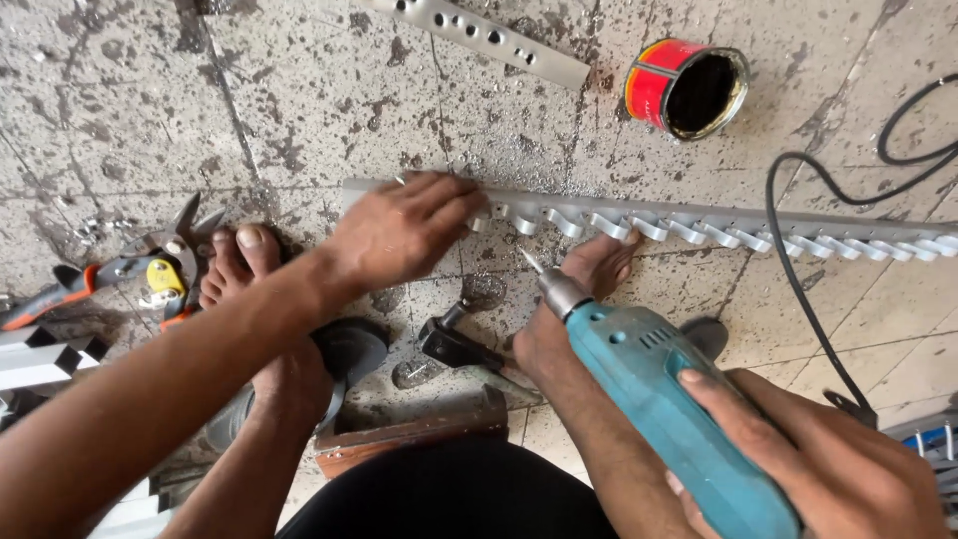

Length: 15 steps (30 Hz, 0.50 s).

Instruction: Using a handheld power drill to create a series of holes in a long metal bar on a workshop floor.

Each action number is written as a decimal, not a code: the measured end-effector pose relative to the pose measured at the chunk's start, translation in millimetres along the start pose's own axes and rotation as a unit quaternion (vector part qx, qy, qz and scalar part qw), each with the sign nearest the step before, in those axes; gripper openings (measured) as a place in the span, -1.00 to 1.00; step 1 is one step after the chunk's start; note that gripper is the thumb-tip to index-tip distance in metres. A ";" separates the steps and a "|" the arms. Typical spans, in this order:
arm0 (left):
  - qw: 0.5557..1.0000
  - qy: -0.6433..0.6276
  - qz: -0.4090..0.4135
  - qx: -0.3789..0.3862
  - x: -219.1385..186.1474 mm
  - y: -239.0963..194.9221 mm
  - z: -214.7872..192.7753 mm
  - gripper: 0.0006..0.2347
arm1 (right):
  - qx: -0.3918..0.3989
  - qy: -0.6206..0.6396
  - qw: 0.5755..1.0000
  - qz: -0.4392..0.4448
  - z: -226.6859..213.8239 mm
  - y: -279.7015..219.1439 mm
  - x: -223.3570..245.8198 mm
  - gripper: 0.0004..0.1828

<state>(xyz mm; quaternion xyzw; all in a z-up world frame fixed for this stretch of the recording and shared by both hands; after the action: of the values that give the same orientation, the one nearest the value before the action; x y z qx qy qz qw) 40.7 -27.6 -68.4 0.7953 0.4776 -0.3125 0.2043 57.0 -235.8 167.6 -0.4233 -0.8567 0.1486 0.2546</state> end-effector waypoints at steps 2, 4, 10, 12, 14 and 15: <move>1.000 0.014 -0.017 -0.007 13.1 -10.5 -12.1 -0.78 | -0.037 -0.023 0.998 -0.051 -1.1 7.3 12.4 -0.48; 1.000 -0.003 -0.019 -0.015 24.8 -23.2 -14.6 -0.81 | -0.041 -0.015 0.997 -0.058 -3.7 16.4 20.8 -0.53; 0.997 -0.022 -0.032 -0.072 36.8 -35.1 -3.2 -0.80 | 0.016 -0.035 0.994 -0.099 3.6 36.9 28.3 -0.52; 0.995 -0.009 -0.050 -0.081 39.5 -36.5 -1.2 -0.79 | 0.028 -0.049 0.988 -0.140 7.1 44.0 32.9 -0.49; 0.995 -0.002 -0.053 -0.082 42.1 -38.0 -1.1 -0.76 | 0.094 -0.090 0.982 -0.134 12.3 52.0 36.8 -0.10; 0.995 -0.003 -0.057 -0.085 43.1 -39.4 0.1 -0.76 | 0.096 -0.092 0.981 -0.138 15.0 54.2 38.1 -0.10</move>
<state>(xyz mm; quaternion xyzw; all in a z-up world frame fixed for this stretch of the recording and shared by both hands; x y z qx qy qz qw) 20.7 17.7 -99.4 0.7456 0.5468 -0.2841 0.2540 64.3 -173.5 141.6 -0.2591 -0.9084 0.2319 0.2323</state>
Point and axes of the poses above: each hand's wrist, its own y-axis towards the middle knuckle, its own z-axis out of the palm, x = y × z, the point moved 5 cm from there along y, towards the middle knuckle, and after that the axes turned 15 degrees about -z, right-handed, at the moved point
